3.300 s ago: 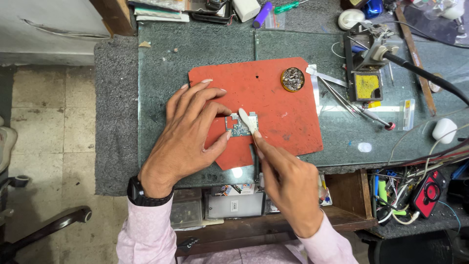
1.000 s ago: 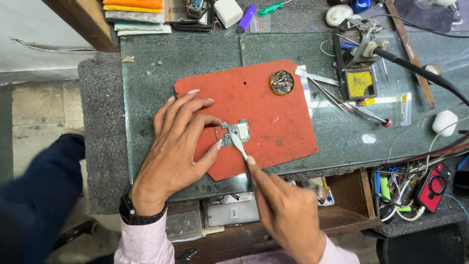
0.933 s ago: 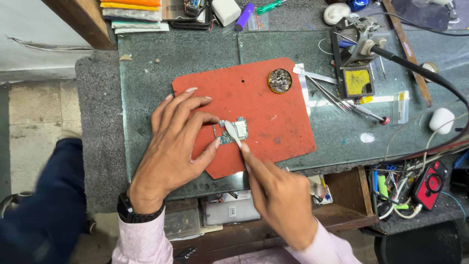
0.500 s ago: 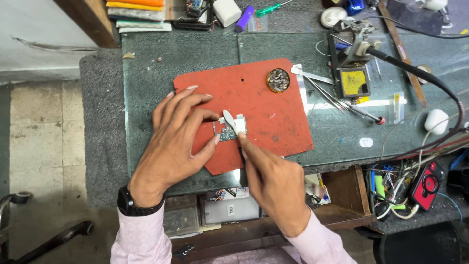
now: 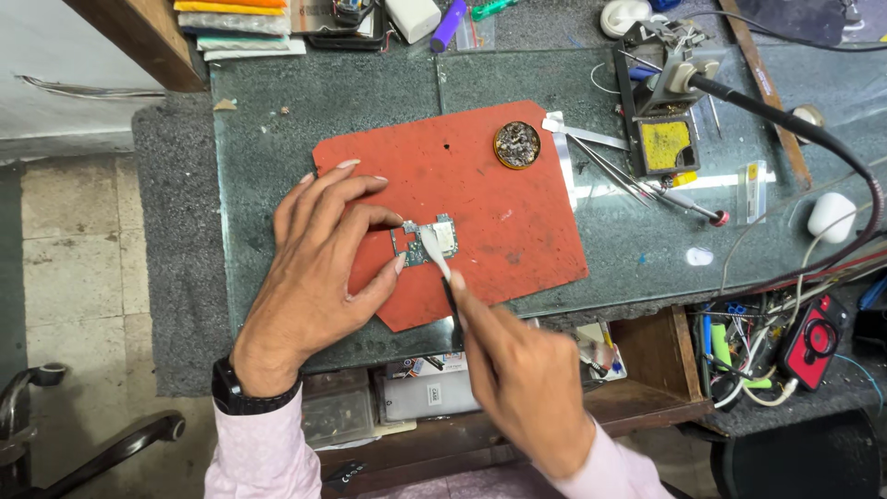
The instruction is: The person uses a toothbrush to scrub a small circuit board placed on a red mat. They hold the board steady with their left hand while scrubbing with their right hand, focusing on a specific area of the board.
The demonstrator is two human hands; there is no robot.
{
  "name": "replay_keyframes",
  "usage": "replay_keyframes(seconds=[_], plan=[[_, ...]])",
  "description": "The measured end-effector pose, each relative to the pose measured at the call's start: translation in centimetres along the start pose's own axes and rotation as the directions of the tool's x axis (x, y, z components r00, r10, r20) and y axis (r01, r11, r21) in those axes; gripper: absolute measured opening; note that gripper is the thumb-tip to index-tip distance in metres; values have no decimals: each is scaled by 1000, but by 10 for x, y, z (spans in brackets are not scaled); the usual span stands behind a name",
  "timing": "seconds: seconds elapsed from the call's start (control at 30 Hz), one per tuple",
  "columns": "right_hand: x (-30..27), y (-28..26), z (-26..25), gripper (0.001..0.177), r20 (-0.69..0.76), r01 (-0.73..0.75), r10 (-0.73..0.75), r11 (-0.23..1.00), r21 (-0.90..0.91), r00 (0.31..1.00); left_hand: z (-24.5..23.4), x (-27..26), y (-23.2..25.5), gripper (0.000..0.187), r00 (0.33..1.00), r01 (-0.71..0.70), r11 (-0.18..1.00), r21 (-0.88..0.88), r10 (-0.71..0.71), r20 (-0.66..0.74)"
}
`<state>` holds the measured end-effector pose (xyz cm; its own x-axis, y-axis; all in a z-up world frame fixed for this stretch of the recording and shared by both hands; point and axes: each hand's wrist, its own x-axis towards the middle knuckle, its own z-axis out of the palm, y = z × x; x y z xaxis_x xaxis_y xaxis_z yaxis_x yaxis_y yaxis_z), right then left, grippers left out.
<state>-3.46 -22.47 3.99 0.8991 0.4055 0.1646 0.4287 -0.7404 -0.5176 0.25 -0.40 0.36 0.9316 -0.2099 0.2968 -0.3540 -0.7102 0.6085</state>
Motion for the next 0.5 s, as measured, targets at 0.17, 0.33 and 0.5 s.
replay_keyframes(seconds=[0.17,0.33,0.5], plan=[[-2,4,-1,46,-36,5,-5,1000,12,999,-1,0,-2,34,1000,2,1000,5,-2,15],[8,10,11,44,-84,8,-7,1000,14,996,-1,0,-1,35,1000,-7,1000,15,7,2],[-9,0,3,47,-9,-56,56,997,-56,998,1,-3,-5,37,1000,-7,1000,-7,7,2]])
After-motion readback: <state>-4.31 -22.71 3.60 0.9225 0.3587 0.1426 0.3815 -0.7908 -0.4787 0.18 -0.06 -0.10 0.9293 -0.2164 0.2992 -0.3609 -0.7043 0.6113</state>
